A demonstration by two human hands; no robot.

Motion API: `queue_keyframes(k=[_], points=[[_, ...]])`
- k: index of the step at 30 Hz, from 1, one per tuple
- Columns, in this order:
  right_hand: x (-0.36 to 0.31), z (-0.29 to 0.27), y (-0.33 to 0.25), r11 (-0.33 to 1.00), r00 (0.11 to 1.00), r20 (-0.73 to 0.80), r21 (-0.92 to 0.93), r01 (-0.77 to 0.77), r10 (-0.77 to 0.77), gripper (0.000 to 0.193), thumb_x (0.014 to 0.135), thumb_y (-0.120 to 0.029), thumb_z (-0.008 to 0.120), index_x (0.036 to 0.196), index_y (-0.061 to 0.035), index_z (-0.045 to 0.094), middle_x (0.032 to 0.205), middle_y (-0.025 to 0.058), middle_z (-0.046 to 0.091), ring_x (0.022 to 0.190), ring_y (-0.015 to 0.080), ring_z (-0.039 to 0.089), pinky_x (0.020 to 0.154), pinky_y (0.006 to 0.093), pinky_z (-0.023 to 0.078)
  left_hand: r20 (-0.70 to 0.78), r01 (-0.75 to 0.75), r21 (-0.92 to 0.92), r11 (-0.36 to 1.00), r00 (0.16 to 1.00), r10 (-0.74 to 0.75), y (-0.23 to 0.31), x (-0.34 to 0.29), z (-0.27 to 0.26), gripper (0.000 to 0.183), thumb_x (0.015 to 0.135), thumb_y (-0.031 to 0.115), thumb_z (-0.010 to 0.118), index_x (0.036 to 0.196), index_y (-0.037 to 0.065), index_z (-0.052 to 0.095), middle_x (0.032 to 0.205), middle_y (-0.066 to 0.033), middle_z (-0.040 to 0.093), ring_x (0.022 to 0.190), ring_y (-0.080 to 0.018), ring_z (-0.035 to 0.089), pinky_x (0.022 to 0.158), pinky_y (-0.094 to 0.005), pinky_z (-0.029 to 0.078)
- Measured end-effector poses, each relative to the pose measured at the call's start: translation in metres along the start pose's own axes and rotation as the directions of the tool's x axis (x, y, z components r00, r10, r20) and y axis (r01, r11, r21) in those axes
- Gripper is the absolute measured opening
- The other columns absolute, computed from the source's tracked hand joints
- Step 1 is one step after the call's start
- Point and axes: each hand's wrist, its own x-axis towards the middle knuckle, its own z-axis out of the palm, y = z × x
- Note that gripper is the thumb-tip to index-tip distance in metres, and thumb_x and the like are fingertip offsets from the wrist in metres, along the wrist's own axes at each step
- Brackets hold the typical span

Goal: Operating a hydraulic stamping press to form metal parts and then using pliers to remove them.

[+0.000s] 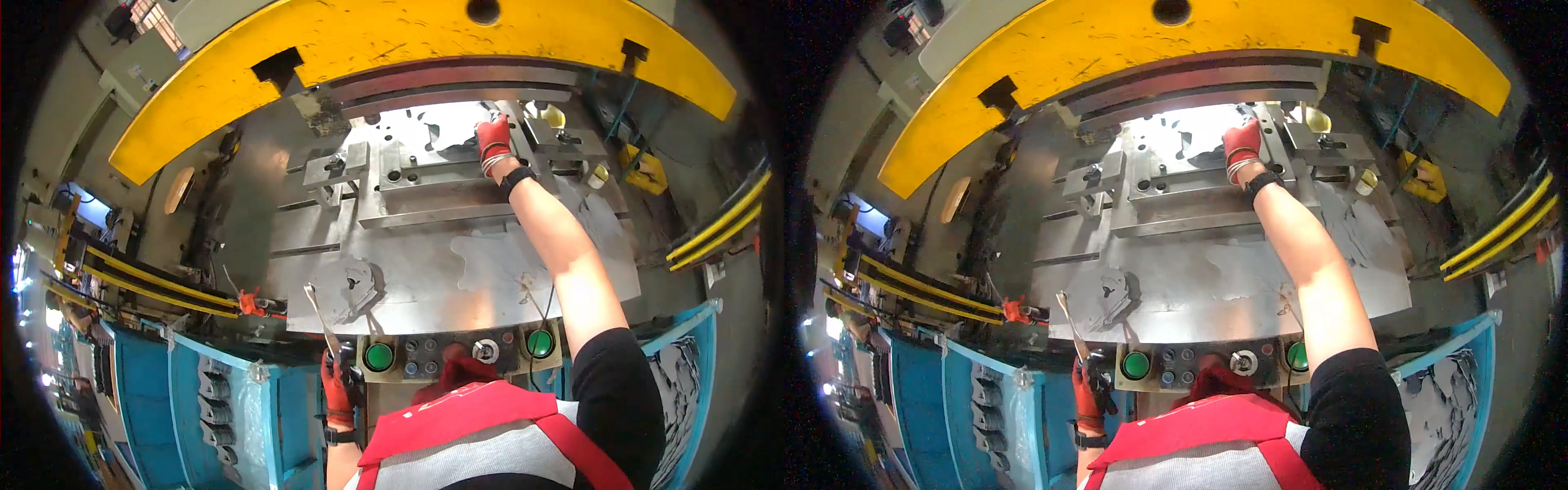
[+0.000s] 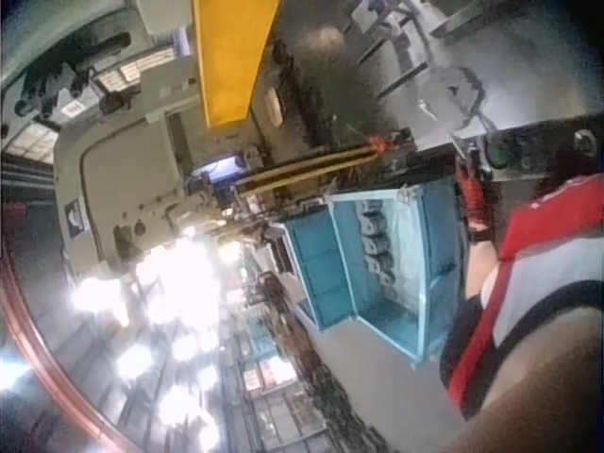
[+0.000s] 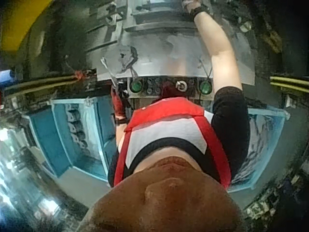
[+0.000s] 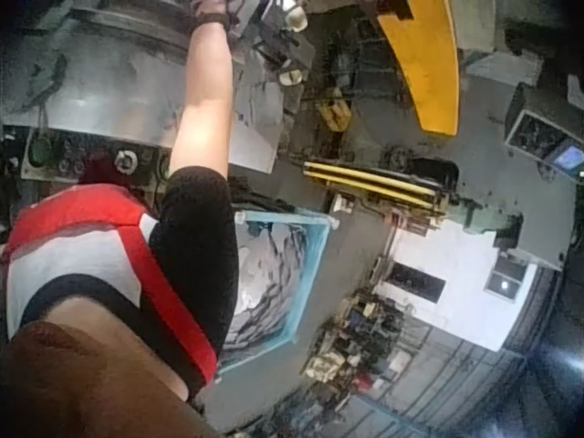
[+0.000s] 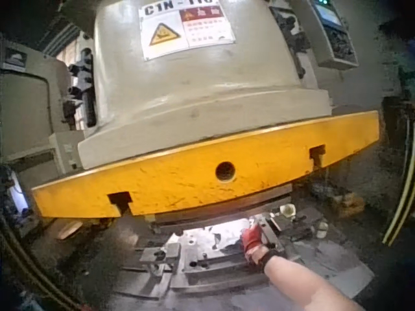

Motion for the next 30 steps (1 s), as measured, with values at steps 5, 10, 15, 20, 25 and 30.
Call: queue_keyframes(k=[5, 10, 15, 20, 25, 30], points=[[0.009, -0.003, -0.007, 0.820, 0.993, 0.119, -0.566, 0.087, -0.023, 0.055, 0.064, -0.022, 0.071, 0.106, 0.0074, 0.053, 0.098, 0.0269, 0.059, 0.095, 0.0354, 0.058, 0.084, 0.0378, 0.045, -0.113, -0.006, -0.117, 0.993, 0.994, -0.008, -0.006, 0.007, 0.000, 0.034, 0.090, 0.032, 0.049, 0.114, 0.009, 0.045, 0.078, -0.0015, 0.050, 0.058, -0.0087, 0.046, 0.050, -0.0234, 0.040], [-0.030, -0.078, -0.020, 0.787, 0.869, 0.229, -0.368, 0.495, -0.439, 0.046, 0.065, -0.030, 0.069, 0.103, -0.0057, 0.059, 0.100, 0.0202, 0.056, 0.096, 0.0339, 0.052, 0.085, 0.0422, 0.042, -0.252, 0.043, -0.033, 0.999, 0.966, -0.050, -0.040, 0.018, -0.020, 0.039, 0.092, 0.027, 0.048, 0.124, 0.006, 0.039, 0.104, -0.0079, 0.047, 0.084, -0.0153, 0.046, 0.073, -0.0287, 0.038], [-0.148, -0.225, 0.024, 0.865, 0.915, 0.132, -0.299, 0.403, -0.380, 0.035, 0.078, -0.011, 0.064, 0.112, -0.0083, 0.057, 0.112, 0.0124, 0.054, 0.108, 0.0298, 0.047, 0.094, 0.0389, 0.036, -0.329, 0.101, 0.023, 0.995, 0.940, -0.088, -0.039, 0.002, -0.010, 0.052, 0.086, 0.027, 0.058, 0.126, 0.000, 0.038, 0.110, -0.0118, 0.051, 0.093, -0.0166, 0.052, 0.069, -0.0308, 0.047], [-0.258, -0.368, 0.165, 0.889, 0.988, -0.143, -0.441, -0.122, 0.065, 0.031, 0.083, -0.017, 0.058, 0.109, -0.0003, 0.056, 0.105, 0.0156, 0.056, 0.101, 0.0292, 0.050, 0.087, 0.0359, 0.039, -0.323, 0.263, -0.180, 0.948, 0.895, -0.309, -0.096, 0.008, -0.011, 0.051, 0.080, 0.030, 0.066, 0.117, 0.001, 0.045, 0.099, -0.0104, 0.058, 0.078, -0.0173, 0.056, 0.063, -0.0310, 0.047], [-0.340, -0.366, 0.209, 0.794, 0.754, 0.250, -0.150, -0.590, 0.607, 0.055, 0.073, -0.024, 0.071, 0.115, 0.0039, 0.048, 0.106, 0.0147, 0.058, 0.096, 0.0235, 0.055, 0.085, 0.0340, 0.043, -0.134, 0.626, 0.096, 0.774, 0.778, -0.613, -0.142, 0.038, -0.005, 0.057, 0.073, 0.031, 0.072, 0.113, 0.000, 0.047, 0.098, -0.0157, 0.057, 0.081, -0.0208, 0.055, 0.067, -0.0346, 0.047], [-0.331, -0.334, 0.195, 0.757, 0.739, 0.170, -0.085, -0.648, 0.652, 0.055, 0.063, -0.013, 0.078, 0.108, 0.0018, 0.049, 0.106, 0.0129, 0.059, 0.091, 0.0220, 0.057, 0.077, 0.0326, 0.047, 0.116, 0.020, 0.755, 0.656, 0.980, -0.164, -0.262, 0.066, -0.093, 0.083, 0.059, 0.041, 0.080, 0.112, -0.008, 0.041, 0.099, -0.0204, 0.055, 0.086, -0.0287, 0.055, 0.074, -0.0370, 0.046]])
